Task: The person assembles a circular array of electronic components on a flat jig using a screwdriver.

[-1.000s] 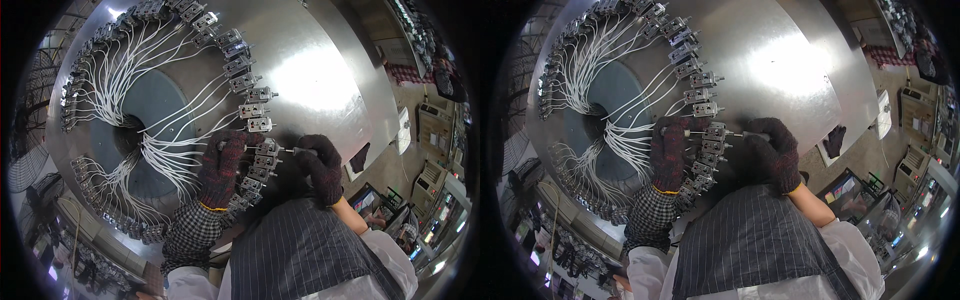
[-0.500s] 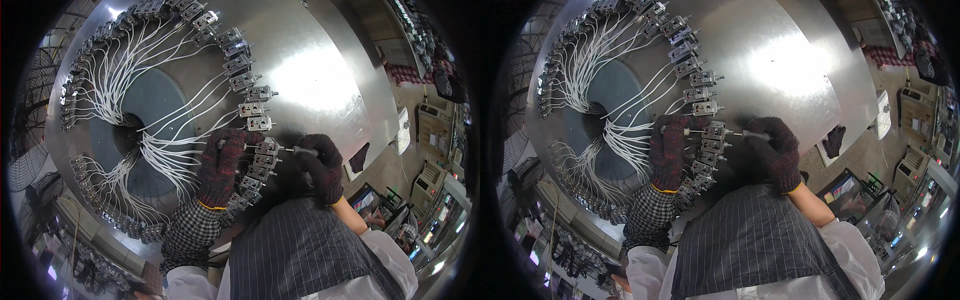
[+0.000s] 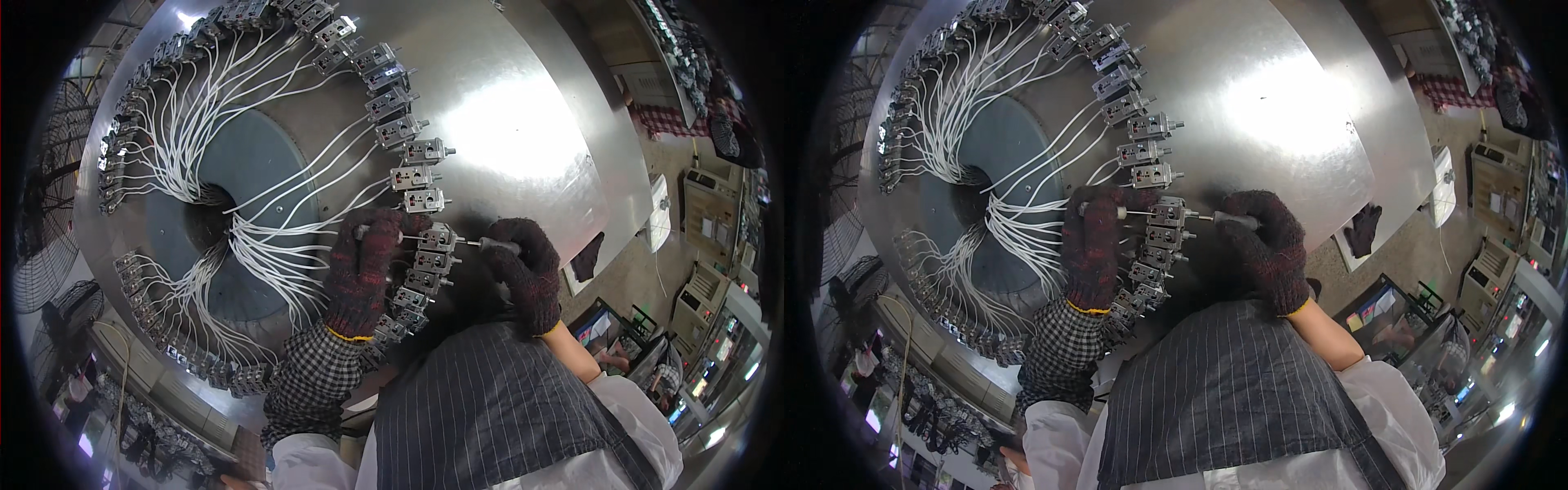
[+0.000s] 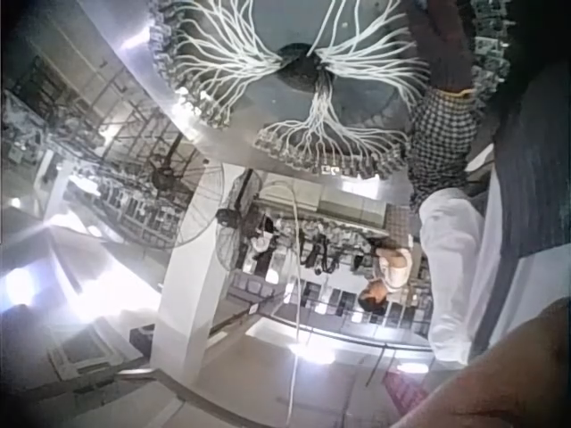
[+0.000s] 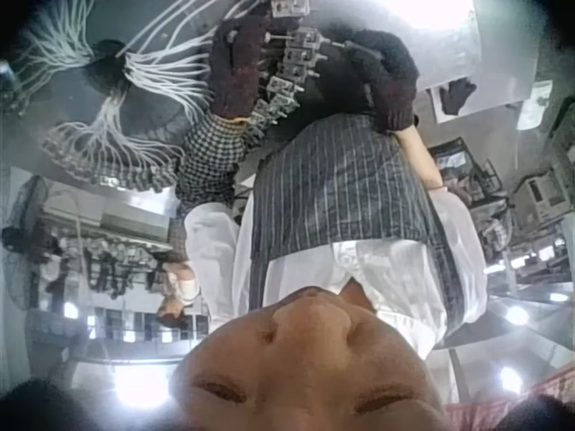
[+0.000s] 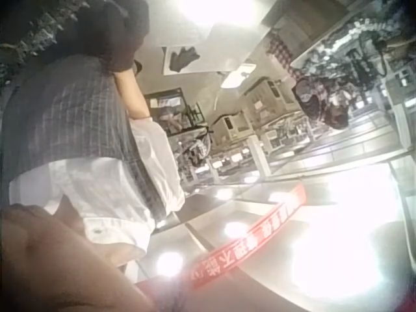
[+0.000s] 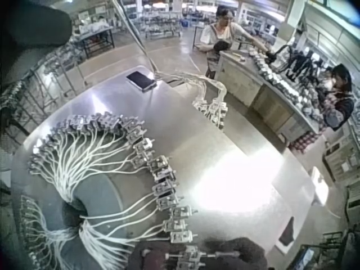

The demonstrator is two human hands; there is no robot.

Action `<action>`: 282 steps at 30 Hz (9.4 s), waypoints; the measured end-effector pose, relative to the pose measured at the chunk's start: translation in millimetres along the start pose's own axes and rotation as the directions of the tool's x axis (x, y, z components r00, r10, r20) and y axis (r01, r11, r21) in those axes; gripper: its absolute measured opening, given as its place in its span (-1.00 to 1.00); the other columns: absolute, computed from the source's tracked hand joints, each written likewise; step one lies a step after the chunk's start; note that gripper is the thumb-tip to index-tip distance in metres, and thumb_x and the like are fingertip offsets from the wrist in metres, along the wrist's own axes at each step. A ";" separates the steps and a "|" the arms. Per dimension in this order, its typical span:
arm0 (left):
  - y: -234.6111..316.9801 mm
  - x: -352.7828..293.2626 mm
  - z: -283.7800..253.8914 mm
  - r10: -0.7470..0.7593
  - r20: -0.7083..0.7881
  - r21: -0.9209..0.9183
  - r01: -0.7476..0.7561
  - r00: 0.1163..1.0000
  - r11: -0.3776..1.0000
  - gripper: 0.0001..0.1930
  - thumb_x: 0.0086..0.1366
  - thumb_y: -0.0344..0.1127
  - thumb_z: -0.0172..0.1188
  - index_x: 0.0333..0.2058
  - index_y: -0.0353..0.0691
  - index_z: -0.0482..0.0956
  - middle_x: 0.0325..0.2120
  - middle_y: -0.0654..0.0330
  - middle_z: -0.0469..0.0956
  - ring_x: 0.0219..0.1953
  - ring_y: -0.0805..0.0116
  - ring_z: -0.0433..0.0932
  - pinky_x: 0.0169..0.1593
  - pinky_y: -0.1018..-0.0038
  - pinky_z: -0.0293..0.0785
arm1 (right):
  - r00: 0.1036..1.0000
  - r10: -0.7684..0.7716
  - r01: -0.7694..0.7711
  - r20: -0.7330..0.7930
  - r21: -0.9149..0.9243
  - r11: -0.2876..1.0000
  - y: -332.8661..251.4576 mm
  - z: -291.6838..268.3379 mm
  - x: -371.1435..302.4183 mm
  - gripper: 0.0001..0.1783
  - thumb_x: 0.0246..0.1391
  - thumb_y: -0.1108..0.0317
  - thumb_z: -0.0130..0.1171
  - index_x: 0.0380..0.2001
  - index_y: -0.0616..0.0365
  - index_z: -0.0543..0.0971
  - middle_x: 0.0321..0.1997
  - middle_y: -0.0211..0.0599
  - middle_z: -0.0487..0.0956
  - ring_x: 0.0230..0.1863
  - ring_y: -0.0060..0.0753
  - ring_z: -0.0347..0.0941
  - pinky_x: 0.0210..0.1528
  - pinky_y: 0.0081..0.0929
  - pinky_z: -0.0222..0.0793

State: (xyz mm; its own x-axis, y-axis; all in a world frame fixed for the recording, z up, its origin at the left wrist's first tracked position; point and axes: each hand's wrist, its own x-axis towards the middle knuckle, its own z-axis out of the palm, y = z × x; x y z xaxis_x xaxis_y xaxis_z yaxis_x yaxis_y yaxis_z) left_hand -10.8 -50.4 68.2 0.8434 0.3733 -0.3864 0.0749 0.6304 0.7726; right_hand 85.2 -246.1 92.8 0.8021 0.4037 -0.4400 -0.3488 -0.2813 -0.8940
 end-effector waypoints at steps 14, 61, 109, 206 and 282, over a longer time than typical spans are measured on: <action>4.1 0.8 -1.9 -0.102 -0.115 0.115 0.115 0.988 0.987 -0.73 0.39 -0.17 -0.01 -0.10 -0.25 0.40 -0.25 0.02 0.57 -0.28 0.24 0.61 -0.26 0.40 0.57 | 0.980 -0.197 0.199 0.028 -0.120 0.973 6.3 -1.3 2.7 -0.73 -0.10 0.59 0.25 -0.26 0.22 0.51 -0.17 -0.24 0.51 -0.09 -0.36 0.43 -0.01 -0.44 0.32; 1.3 -9.3 1.3 0.087 -0.143 0.272 -0.046 0.986 0.961 -0.67 0.38 -0.10 0.03 -0.12 -0.28 0.47 -0.21 0.12 0.61 -0.15 0.38 0.53 -0.04 0.43 0.43 | 0.963 -0.256 0.266 0.088 -0.137 0.954 9.9 -1.4 6.0 -0.73 -0.10 0.62 0.23 -0.25 0.22 0.51 -0.16 -0.22 0.51 -0.10 -0.37 0.44 -0.04 -0.49 0.35; 2.2 -23.0 -1.4 0.045 -0.063 0.193 -0.032 0.997 0.981 -0.74 0.38 -0.18 0.04 -0.16 -0.26 0.49 -0.28 0.19 0.60 -0.23 0.47 0.50 -0.10 0.47 0.42 | 1.000 -0.022 0.022 -0.013 -0.036 0.999 -1.1 2.2 -21.3 -0.82 0.05 0.46 0.13 -0.25 0.27 0.50 -0.14 -0.20 0.50 -0.30 -0.45 0.46 -0.24 -0.49 0.41; 4.8 -19.6 -0.5 0.053 0.119 0.203 -0.077 0.992 0.976 -0.79 0.41 -0.28 0.01 -0.09 -0.26 0.43 -0.14 0.08 0.58 -0.09 0.34 0.55 0.02 0.42 0.47 | 0.996 0.082 -0.083 -0.019 -0.055 0.995 12.2 -6.9 -22.7 -0.69 -0.02 0.50 0.25 -0.16 0.23 0.51 -0.13 -0.26 0.54 -0.07 -0.43 0.44 0.03 -0.47 0.33; 71.3 -55.2 -243.1 0.746 -0.143 0.611 0.651 0.650 -0.450 -0.76 0.27 -0.28 0.01 -0.08 -0.01 0.45 -0.12 0.13 0.46 -0.28 0.14 0.59 -0.35 0.25 0.55 | 0.546 -0.590 0.831 0.595 -0.477 0.287 -14.6 33.6 27.5 -0.67 -0.10 0.18 0.31 -0.20 -0.06 0.60 -0.34 -0.25 0.56 -0.31 -0.14 0.51 -0.28 -0.25 0.42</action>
State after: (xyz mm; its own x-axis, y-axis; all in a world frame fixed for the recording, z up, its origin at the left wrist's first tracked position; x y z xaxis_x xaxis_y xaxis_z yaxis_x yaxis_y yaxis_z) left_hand -181.3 139.4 22.2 0.5281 0.8105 0.2534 0.8405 -0.4565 -0.2917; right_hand 96.1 -201.7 91.0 0.3548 0.9045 0.2367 0.7972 -0.1604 -0.5820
